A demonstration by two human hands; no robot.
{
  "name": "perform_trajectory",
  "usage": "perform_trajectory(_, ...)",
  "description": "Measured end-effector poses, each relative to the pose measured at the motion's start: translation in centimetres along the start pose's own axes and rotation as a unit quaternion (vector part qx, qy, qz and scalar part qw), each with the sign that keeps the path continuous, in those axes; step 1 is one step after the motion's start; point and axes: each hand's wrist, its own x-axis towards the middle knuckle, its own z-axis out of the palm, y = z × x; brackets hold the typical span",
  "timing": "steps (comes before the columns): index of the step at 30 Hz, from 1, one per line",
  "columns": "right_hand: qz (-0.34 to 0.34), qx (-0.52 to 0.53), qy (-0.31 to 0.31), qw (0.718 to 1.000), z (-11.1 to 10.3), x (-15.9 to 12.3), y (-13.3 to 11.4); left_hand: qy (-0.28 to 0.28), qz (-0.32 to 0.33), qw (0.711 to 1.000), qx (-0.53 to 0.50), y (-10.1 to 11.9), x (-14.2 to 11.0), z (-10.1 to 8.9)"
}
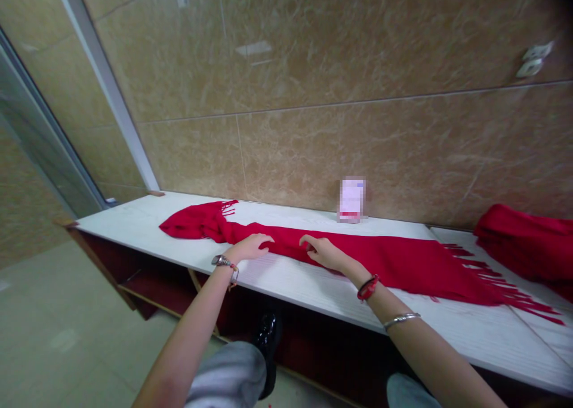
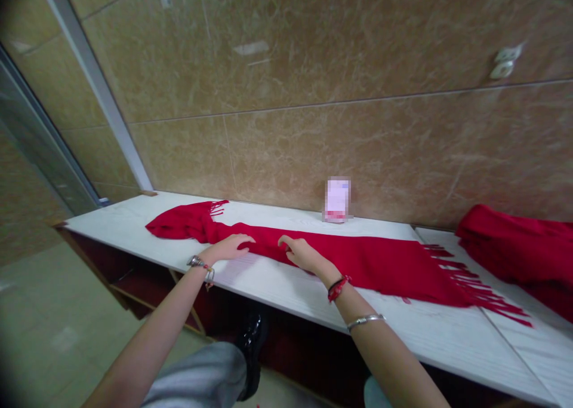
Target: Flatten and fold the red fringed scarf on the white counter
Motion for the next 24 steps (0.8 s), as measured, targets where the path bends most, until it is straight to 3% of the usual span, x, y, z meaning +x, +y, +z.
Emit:
perform_trajectory(6,0.038,0.019,0.037,0.998,0.3,0.7,0.2,0.041,-0.009,0.999,0.012,-0.5,0.5,1.2)
perform_trajectory(15,0.022,-0.043,0.038,0.998,1.9,2.0,-3.2,0.043,0.0,0.998,0.047,0.3,0.7,-0.7)
perform_trajectory(19,0.075,-0.101,0.022,0.992,2.2,2.8,-4.5,0.039,-0.027,0.997,0.055,0.8,0.5,-0.8)
perform_trajectory(24,0.151,-0.061,0.056,0.985,1.5,3.7,-4.1,0.049,-0.004,0.998,0.035,0.7,0.9,-0.6)
